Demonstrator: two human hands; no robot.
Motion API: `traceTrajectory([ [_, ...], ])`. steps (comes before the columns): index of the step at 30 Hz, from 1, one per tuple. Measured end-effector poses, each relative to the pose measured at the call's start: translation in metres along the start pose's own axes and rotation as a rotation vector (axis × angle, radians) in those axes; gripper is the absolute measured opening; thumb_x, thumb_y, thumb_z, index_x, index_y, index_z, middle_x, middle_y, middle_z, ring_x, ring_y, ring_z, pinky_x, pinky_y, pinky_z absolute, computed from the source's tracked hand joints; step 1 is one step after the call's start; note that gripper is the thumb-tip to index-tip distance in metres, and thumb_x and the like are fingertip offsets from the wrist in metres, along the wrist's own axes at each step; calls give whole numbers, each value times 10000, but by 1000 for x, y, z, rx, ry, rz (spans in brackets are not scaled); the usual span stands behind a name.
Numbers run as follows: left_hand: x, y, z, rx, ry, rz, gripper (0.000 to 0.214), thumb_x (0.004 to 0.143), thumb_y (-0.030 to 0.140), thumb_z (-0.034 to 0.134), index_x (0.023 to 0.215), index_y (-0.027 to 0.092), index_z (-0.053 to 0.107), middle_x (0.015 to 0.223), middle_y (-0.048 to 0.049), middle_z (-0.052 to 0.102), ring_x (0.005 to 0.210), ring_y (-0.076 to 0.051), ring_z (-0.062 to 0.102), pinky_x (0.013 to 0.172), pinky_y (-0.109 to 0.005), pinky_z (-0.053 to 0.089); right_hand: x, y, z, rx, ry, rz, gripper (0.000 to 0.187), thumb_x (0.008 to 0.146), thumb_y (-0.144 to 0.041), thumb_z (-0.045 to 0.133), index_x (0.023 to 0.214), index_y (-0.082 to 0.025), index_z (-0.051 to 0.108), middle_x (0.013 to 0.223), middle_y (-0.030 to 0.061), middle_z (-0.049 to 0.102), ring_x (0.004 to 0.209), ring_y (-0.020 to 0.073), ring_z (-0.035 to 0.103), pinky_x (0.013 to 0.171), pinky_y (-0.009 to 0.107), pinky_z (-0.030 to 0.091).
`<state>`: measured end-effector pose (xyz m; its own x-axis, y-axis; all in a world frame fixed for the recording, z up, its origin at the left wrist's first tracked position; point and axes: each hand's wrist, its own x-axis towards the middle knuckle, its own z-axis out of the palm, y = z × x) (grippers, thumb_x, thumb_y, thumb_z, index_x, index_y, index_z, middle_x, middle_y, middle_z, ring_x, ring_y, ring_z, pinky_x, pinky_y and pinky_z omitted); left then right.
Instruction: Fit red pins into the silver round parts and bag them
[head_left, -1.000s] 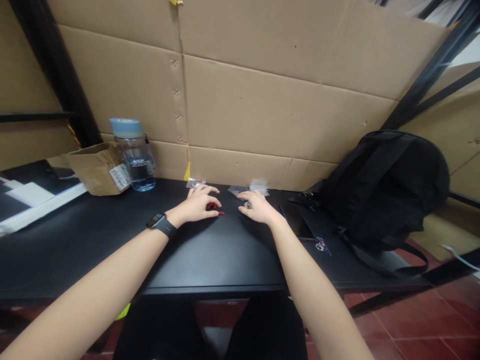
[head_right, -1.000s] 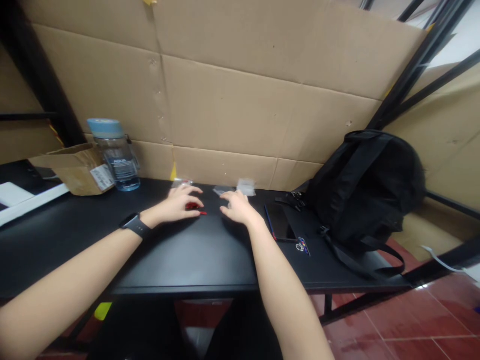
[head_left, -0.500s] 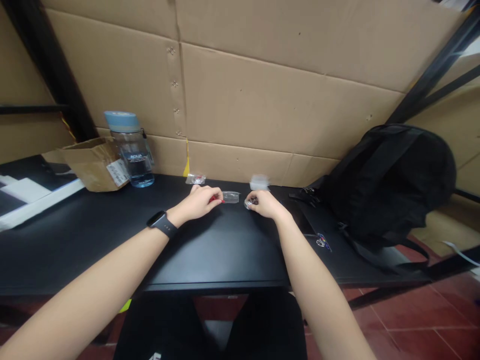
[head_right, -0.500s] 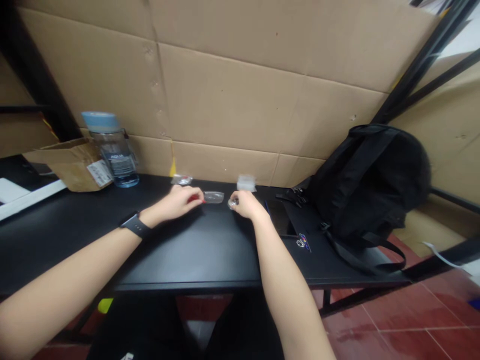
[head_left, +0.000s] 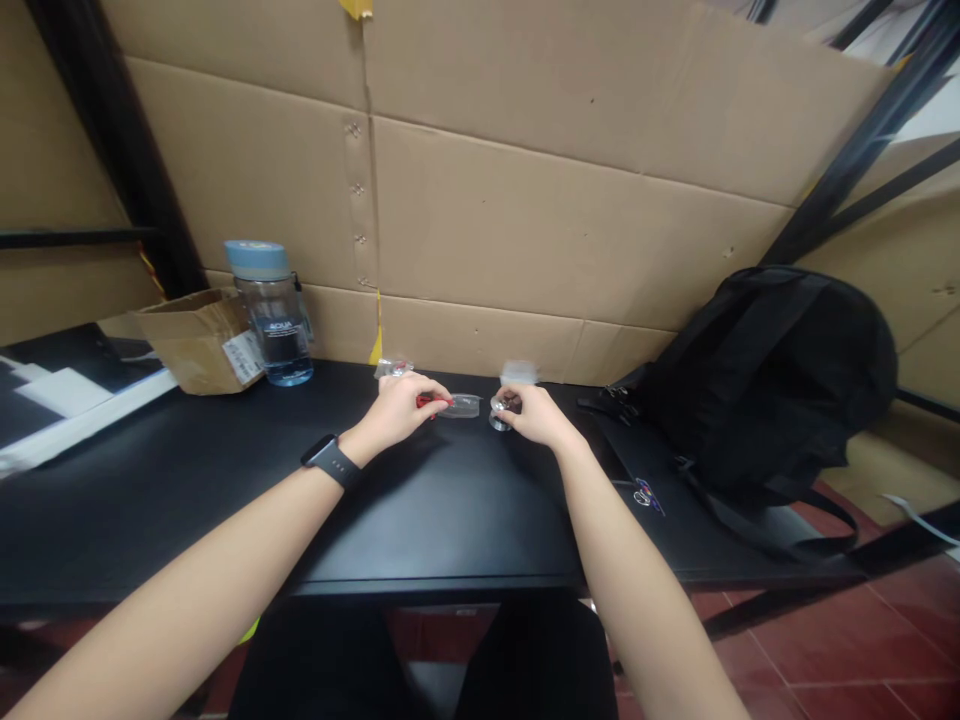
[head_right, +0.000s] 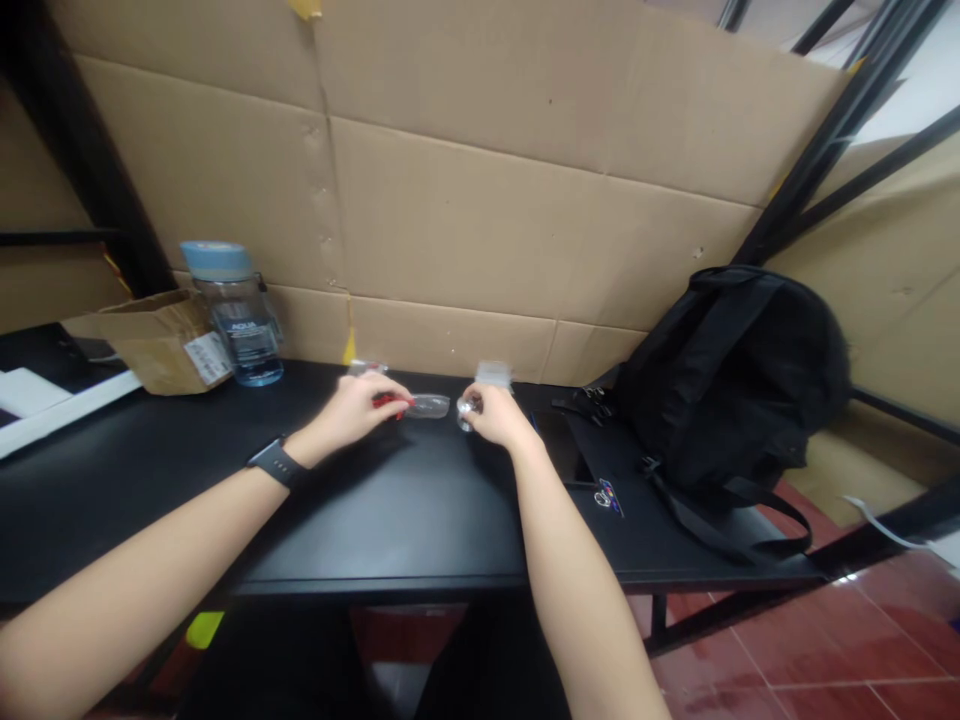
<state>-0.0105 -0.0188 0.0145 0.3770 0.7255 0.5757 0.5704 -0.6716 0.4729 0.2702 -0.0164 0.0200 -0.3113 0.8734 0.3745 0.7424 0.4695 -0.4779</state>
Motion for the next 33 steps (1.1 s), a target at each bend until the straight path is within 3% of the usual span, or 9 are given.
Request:
traceTrajectory([
  [4,1,5,5,-223,32,-104,189,927,385,680,926,226,780,962,-40,786,882,-227,700,836,-344,504,-3,-37,1,262,150,-188,307,836,-264,766,1135,-245,701,1115,41,768,1004,202,719,846,314,532],
  [9,2,8,14,-393,82,-99,249,941,414,636,943,189,745,1056,-92,728,998,-247,663,866,-359,518,-3,-66,25,453,197,-287,337,848,-300,776,1173,-255,695,1177,59,754,1076,215,713,873,331,554],
  [19,1,2,15,-243,94,-76,217,930,389,643,846,215,741,1100,-70,686,1036,-241,636,1003,-409,473,4,-54,40,636,163,-177,426,747,-397,881,1107,-248,708,1137,68,778,1075,236,732,868,350,564],
  [24,1,1,16,-238,62,-49,202,932,377,642,857,219,742,1099,-66,684,1039,-238,635,990,-396,481,5,-54,41,713,154,-157,498,703,-384,912,1124,-246,684,1147,75,776,1094,241,732,885,360,556],
  [33,1,7,14,-273,71,-27,224,936,381,630,838,203,724,1052,-78,674,1024,-243,629,965,-396,489,5,-52,42,748,110,-111,434,679,-389,923,1014,-223,702,1211,88,766,1122,241,726,913,366,570],
])
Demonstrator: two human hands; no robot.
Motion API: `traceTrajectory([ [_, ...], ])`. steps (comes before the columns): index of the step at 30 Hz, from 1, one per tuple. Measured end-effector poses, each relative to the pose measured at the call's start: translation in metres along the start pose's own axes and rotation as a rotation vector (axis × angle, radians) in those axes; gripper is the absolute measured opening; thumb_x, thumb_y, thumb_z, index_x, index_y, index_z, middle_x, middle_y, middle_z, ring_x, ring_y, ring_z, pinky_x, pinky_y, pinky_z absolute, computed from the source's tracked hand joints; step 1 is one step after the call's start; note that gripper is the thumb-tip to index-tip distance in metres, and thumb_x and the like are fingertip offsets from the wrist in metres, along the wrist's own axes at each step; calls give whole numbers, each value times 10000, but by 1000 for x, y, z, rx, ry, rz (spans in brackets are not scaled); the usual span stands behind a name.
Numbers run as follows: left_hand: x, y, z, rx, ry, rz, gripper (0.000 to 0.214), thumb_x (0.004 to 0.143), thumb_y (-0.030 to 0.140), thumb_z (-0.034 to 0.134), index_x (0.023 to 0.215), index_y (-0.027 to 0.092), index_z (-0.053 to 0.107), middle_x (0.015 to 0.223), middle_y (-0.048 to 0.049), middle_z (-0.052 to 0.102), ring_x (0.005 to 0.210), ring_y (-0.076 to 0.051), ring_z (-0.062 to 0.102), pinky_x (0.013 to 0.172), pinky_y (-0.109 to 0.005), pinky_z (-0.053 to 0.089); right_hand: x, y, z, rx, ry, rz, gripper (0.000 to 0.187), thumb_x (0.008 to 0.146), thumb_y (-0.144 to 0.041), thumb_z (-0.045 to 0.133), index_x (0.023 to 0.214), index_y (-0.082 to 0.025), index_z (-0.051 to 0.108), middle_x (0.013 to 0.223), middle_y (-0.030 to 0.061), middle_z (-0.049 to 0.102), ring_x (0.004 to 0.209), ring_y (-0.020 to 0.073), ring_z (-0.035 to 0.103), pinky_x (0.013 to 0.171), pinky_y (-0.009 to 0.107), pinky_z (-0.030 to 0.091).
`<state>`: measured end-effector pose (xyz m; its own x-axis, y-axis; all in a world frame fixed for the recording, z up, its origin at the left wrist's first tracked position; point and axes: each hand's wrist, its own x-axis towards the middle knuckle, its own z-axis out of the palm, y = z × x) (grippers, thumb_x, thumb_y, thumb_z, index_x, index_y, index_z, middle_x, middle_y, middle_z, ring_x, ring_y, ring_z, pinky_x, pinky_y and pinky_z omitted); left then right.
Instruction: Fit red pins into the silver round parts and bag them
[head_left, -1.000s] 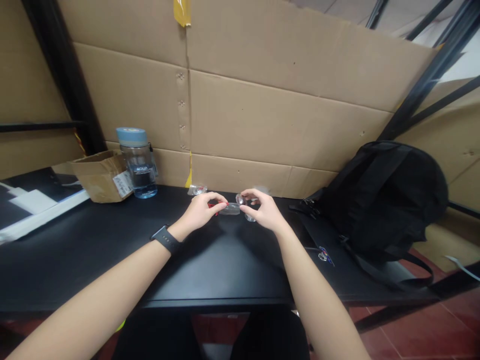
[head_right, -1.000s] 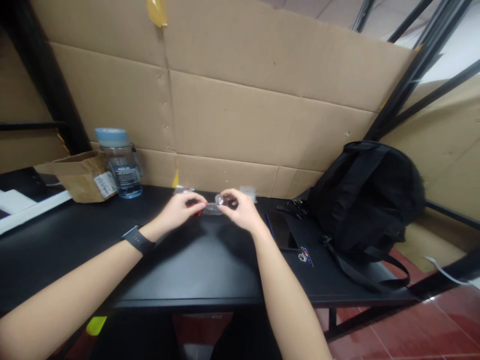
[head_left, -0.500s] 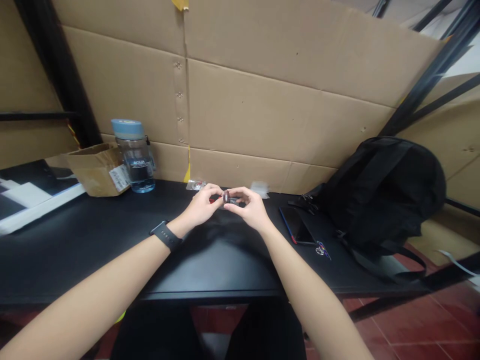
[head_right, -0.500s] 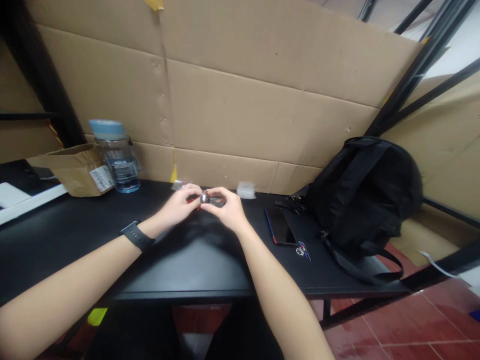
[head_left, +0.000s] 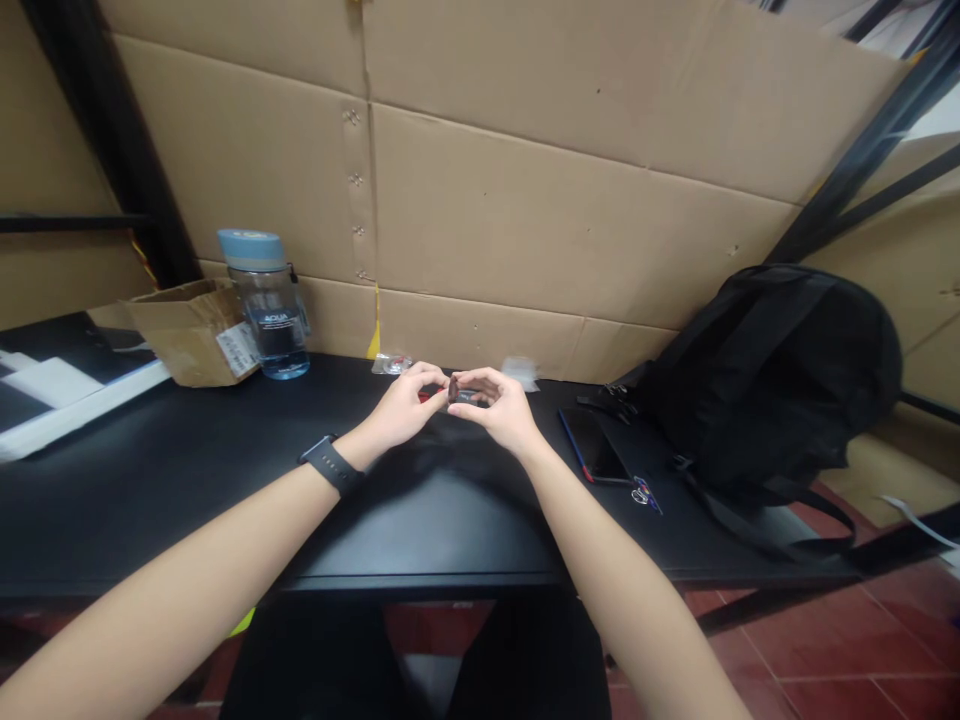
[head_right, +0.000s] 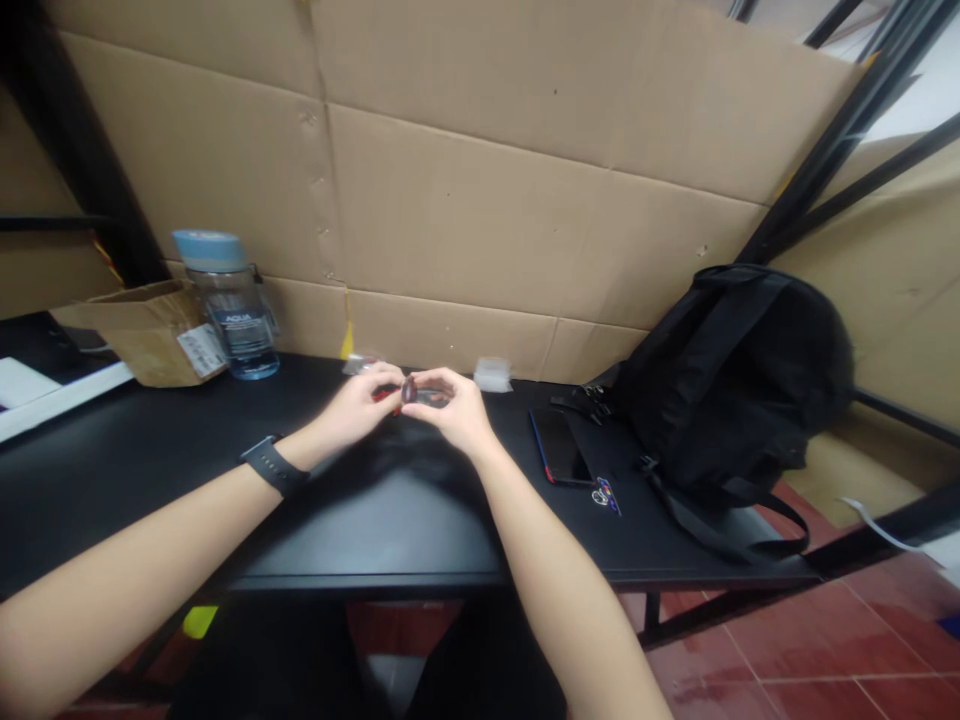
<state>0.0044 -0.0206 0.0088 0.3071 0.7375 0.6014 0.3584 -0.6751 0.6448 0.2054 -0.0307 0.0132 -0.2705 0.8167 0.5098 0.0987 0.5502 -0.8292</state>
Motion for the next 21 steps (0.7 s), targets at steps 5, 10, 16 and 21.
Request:
traceTrajectory([
  [5,-2,3,3,76,44,-2,161,936,310,610,855,208,705,1079,-70,656,1054,-238,621,1001,-400,466,0,2,4,80,28,40,498,627,-428,945,998,-219,687,1231,103,756,1121,253,730,934,385,591],
  [10,-7,19,4,273,157,37,105,933,294,648,917,221,722,1115,-69,624,1102,-259,587,1012,-434,427,1,4,5,106,40,125,410,769,-543,827,951,-201,695,1037,70,783,1000,232,750,893,365,605],
  [16,-7,21,1,356,155,50,98,920,265,651,912,224,741,1100,-68,640,1071,-262,582,975,-431,420,2,7,-2,-51,-23,8,263,899,-463,717,881,-202,741,1140,73,746,1091,213,704,962,345,549],
  [21,-7,15,5,366,66,65,121,917,210,588,940,222,706,1117,-71,665,1081,-271,573,991,-436,415,3,8,-4,-222,1,-27,190,887,-374,705,817,-200,740,1184,82,687,1082,206,679,878,323,543],
])
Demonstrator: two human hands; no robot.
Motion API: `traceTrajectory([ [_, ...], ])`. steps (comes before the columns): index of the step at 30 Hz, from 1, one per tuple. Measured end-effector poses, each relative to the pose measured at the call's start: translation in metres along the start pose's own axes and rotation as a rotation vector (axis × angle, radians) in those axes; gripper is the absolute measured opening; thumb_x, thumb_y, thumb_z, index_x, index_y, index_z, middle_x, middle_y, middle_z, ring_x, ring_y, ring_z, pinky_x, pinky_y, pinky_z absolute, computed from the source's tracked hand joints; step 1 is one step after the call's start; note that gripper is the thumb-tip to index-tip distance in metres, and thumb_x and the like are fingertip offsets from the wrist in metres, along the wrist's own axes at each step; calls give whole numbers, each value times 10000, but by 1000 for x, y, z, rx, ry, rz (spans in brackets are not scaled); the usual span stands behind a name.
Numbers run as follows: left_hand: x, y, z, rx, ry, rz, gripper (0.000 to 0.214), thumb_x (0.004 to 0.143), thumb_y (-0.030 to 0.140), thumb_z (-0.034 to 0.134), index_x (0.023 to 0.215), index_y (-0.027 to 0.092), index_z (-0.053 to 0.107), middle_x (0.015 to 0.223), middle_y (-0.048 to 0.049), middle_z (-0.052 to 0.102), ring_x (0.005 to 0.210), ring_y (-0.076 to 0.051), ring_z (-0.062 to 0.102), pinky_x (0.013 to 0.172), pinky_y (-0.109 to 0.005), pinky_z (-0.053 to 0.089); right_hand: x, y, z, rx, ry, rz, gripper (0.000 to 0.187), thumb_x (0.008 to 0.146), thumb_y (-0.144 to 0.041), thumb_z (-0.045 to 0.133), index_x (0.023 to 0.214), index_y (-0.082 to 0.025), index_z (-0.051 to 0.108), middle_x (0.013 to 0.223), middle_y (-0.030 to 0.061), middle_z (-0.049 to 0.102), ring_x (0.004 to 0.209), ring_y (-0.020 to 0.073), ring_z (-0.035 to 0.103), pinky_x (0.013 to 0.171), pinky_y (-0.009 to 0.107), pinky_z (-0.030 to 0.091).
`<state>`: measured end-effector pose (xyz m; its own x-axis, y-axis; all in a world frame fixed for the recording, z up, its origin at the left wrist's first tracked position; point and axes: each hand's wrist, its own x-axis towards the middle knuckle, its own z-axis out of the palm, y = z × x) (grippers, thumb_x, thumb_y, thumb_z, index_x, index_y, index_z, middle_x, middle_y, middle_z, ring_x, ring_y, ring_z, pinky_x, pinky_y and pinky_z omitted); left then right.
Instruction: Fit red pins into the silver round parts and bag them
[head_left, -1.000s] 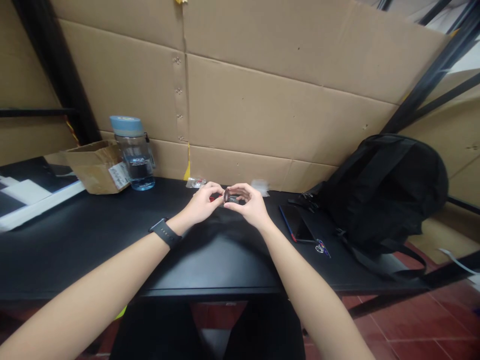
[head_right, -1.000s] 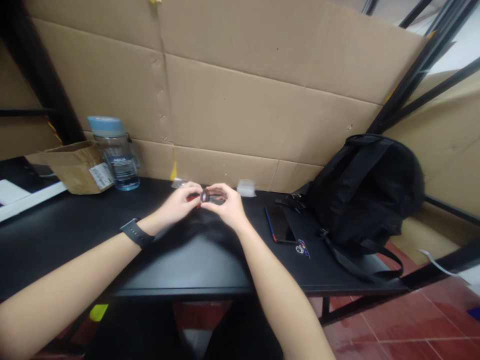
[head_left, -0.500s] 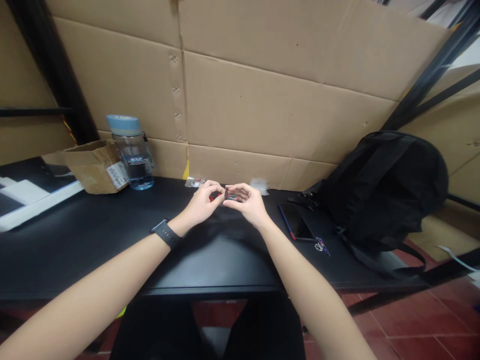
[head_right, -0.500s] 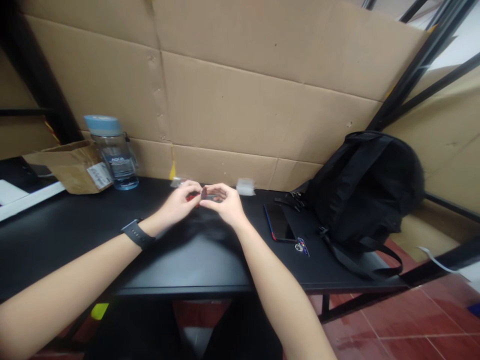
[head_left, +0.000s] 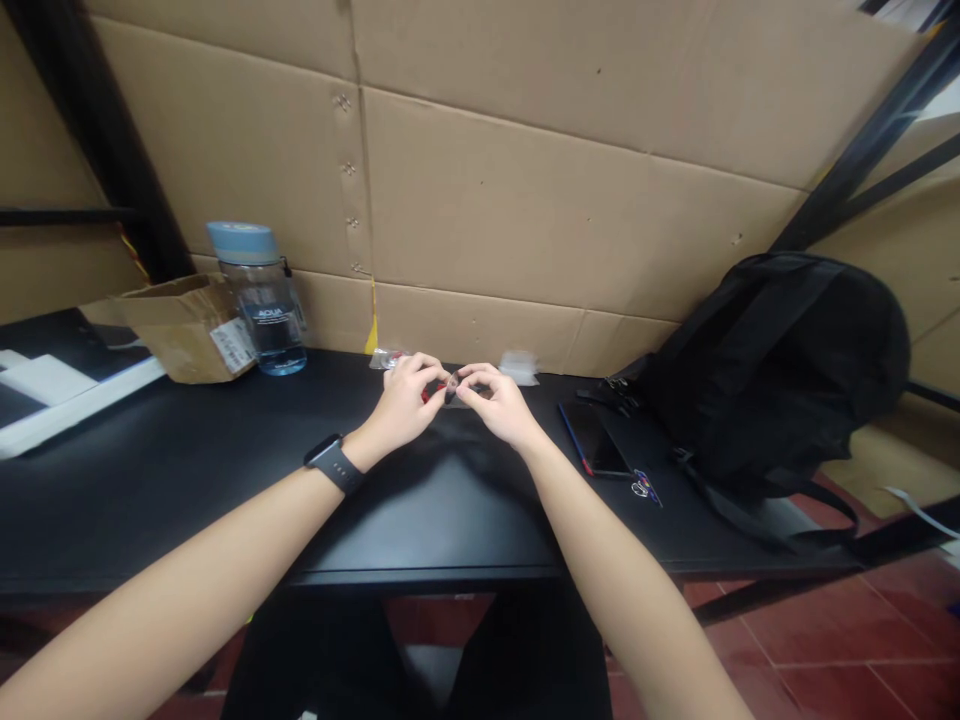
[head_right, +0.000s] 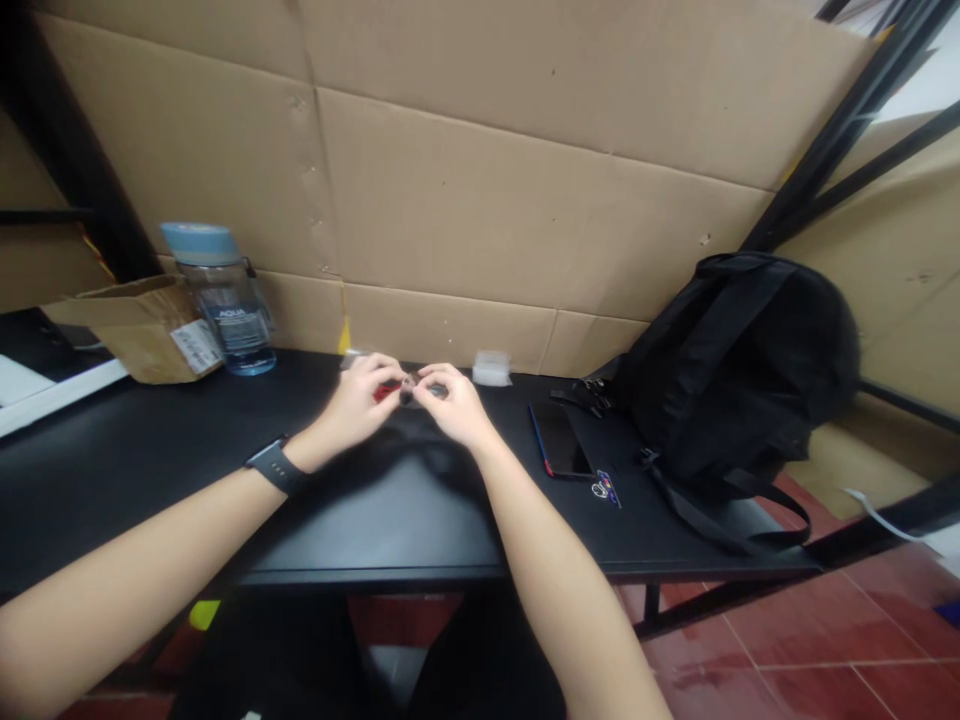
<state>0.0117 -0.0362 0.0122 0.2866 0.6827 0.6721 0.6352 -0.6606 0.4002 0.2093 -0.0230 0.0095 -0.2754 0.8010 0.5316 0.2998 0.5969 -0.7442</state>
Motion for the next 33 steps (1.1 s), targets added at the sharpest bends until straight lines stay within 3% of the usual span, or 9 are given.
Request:
traceTrajectory([
  [6,-1,2,-2,70,-22,-19,426,988,168,417,1343,292,616,1388,-76,611,1269,-299,508,1072,-481,356,0,-3,-10,-189,2,1,73,793,-236,716,732,-204,741,1178,67,672,1040,210,665,843,333,526],
  [12,-4,-4,-3,50,-235,67,341,1021,487,506,1256,355,716,1449,-47,594,1332,-332,451,1132,-551,291,-1,-7,-22,-214,-103,64,100,799,-208,711,712,-216,759,1227,61,658,1107,219,656,910,356,514],
  [15,-7,-2,0,62,-312,87,326,951,526,613,1201,363,743,1441,-57,598,1319,-373,443,1102,-595,295,-2,-7,-23,-218,-123,35,95,777,-186,724,691,-216,752,1248,61,651,1154,233,644,966,377,502],
  [19,-6,0,-2,57,-317,102,326,888,553,682,1121,340,763,1392,-63,626,1292,-376,454,1095,-575,307,-2,-5,-24,-213,-118,-37,88,747,-170,740,672,-216,737,1236,50,654,1175,238,630,1058,399,469],
  [22,0,-11,-9,72,-249,71,316,902,510,659,1143,323,743,1324,-64,656,1259,-351,485,1090,-541,328,-3,-4,-27,-254,-180,-56,60,757,-188,752,712,-225,763,1250,54,660,1183,248,623,1090,424,449],
  [25,4,-34,-15,149,-165,-30,222,884,303,621,1062,295,754,1220,-73,685,1196,-345,517,1030,-524,370,-5,-2,-31,-355,-247,-65,54,752,-194,778,717,-235,782,1288,61,651,1211,273,600,1105,463,431],
  [29,2,-61,-13,251,-218,-39,238,794,271,685,1009,312,778,1200,-91,660,1199,-373,499,979,-515,384,-5,2,-33,-432,-368,-72,52,764,-215,802,720,-242,795,1310,74,653,1222,291,598,1082,472,443],
  [31,-1,-66,-9,255,-261,-26,268,786,303,706,1042,328,781,1201,-92,647,1202,-378,489,973,-511,384,-4,4,-35,-451,-340,-72,65,801,-268,803,746,-235,796,1270,90,672,1173,282,628,1057,461,458],
  [33,-2,-69,-5,251,-277,-20,329,791,318,709,1113,341,772,1229,-94,636,1215,-384,479,973,-510,382,-2,8,-39,-477,-217,-60,99,833,-309,793,781,-225,786,1178,93,700,1106,259,657,1038,440,469],
])
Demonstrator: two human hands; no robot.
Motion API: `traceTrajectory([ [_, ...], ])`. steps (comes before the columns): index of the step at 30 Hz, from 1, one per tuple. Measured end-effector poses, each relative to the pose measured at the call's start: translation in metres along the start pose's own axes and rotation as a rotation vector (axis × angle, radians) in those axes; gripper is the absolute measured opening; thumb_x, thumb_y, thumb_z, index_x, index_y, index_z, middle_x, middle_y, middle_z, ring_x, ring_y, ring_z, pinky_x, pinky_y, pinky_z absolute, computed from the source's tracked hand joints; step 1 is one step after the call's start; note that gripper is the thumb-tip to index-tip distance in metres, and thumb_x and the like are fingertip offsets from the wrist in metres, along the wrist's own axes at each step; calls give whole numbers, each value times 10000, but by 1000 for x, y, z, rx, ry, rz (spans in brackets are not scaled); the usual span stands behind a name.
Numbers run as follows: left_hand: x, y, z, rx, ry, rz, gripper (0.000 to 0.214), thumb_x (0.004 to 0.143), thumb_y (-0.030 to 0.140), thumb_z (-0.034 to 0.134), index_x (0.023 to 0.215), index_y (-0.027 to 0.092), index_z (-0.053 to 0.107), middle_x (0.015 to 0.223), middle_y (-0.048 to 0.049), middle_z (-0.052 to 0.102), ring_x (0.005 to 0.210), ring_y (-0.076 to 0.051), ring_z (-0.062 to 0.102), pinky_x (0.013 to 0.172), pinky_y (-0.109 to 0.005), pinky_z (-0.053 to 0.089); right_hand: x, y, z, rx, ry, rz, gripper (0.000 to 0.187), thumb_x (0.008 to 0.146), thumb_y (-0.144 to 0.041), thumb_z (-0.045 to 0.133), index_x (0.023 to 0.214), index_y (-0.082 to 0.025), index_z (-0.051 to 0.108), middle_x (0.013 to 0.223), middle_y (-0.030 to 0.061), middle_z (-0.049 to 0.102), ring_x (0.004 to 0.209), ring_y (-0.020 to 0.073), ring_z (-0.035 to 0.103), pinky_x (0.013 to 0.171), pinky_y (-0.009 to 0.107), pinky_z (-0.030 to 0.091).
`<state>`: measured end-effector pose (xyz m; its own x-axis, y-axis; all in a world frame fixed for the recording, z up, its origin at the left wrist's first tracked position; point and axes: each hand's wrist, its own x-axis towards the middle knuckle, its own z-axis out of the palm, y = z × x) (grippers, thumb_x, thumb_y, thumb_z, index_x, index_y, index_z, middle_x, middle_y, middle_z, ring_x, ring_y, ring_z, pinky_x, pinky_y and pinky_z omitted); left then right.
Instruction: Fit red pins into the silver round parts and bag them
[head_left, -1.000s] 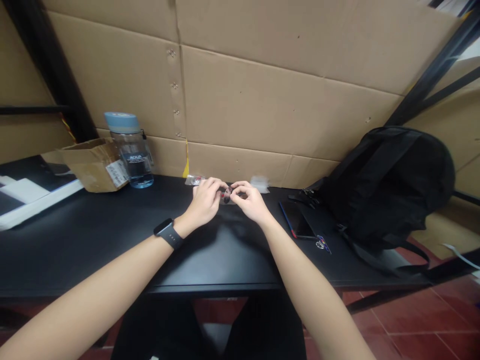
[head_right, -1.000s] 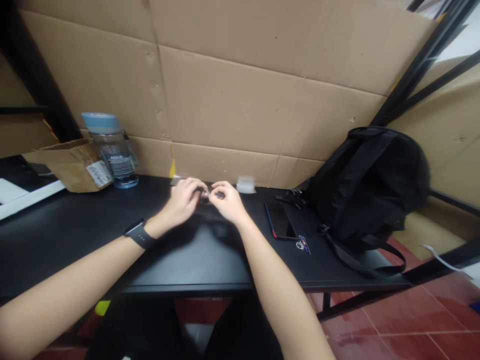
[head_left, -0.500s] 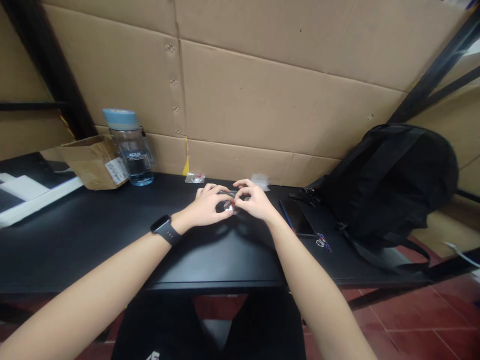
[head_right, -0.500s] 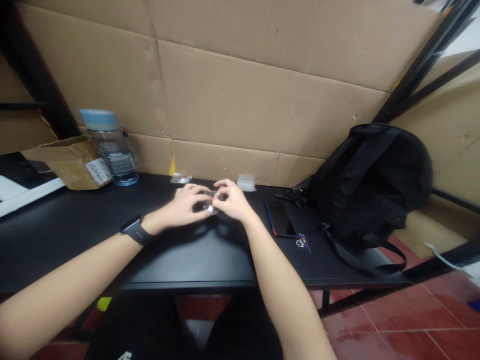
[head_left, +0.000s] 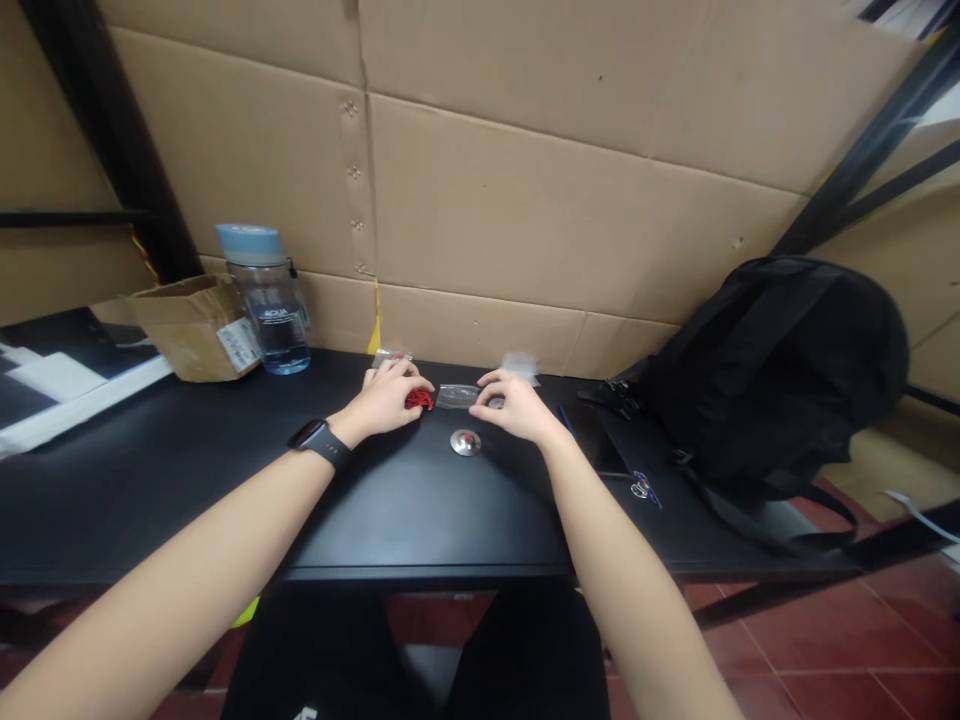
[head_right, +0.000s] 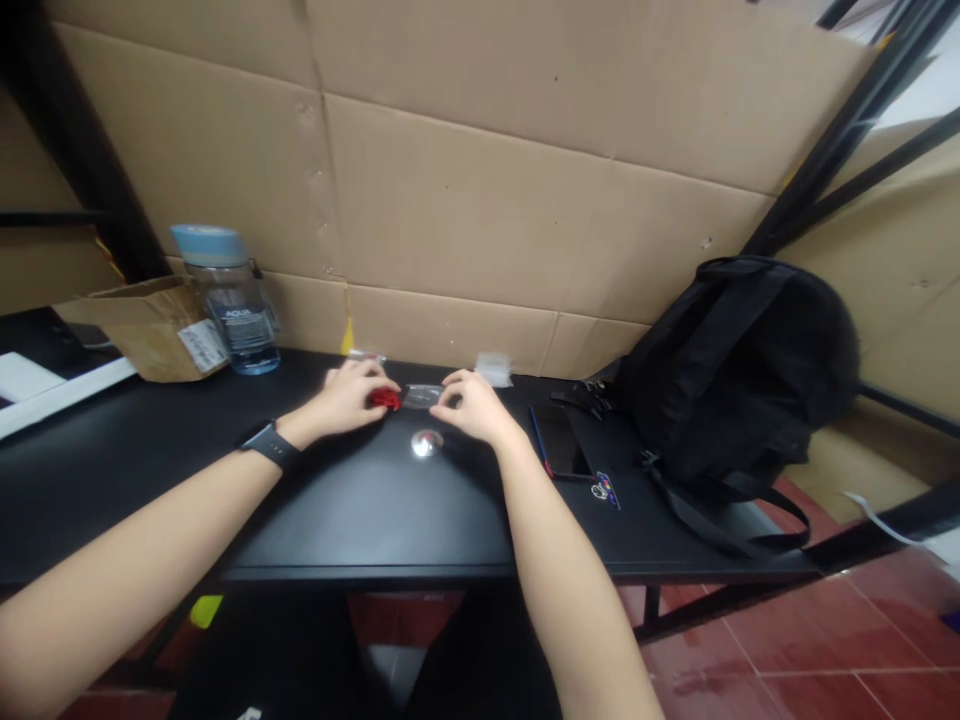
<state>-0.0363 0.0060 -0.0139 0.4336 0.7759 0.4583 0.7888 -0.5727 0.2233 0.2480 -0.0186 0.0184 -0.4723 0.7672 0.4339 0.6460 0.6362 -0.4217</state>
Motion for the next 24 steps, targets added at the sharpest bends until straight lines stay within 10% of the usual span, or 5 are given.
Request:
traceTrajectory([
  [8,1,-1,13,35,32,33,205,891,381,677,1051,321,792,1236,-100,640,1215,-362,483,985,-499,369,-10,34,-8,-181,-16,347,453,717,-305,870,1146,-255,734,1218,94,736,1180,313,655,1023,491,478],
  [24,5,16,-16,-77,47,-36,120,866,277,610,898,233,717,909,-14,778,873,-227,685,921,-392,366,-8,39,-4,6,-66,367,278,770,-214,811,1041,-174,762,1017,72,794,904,193,732,808,266,545],
])
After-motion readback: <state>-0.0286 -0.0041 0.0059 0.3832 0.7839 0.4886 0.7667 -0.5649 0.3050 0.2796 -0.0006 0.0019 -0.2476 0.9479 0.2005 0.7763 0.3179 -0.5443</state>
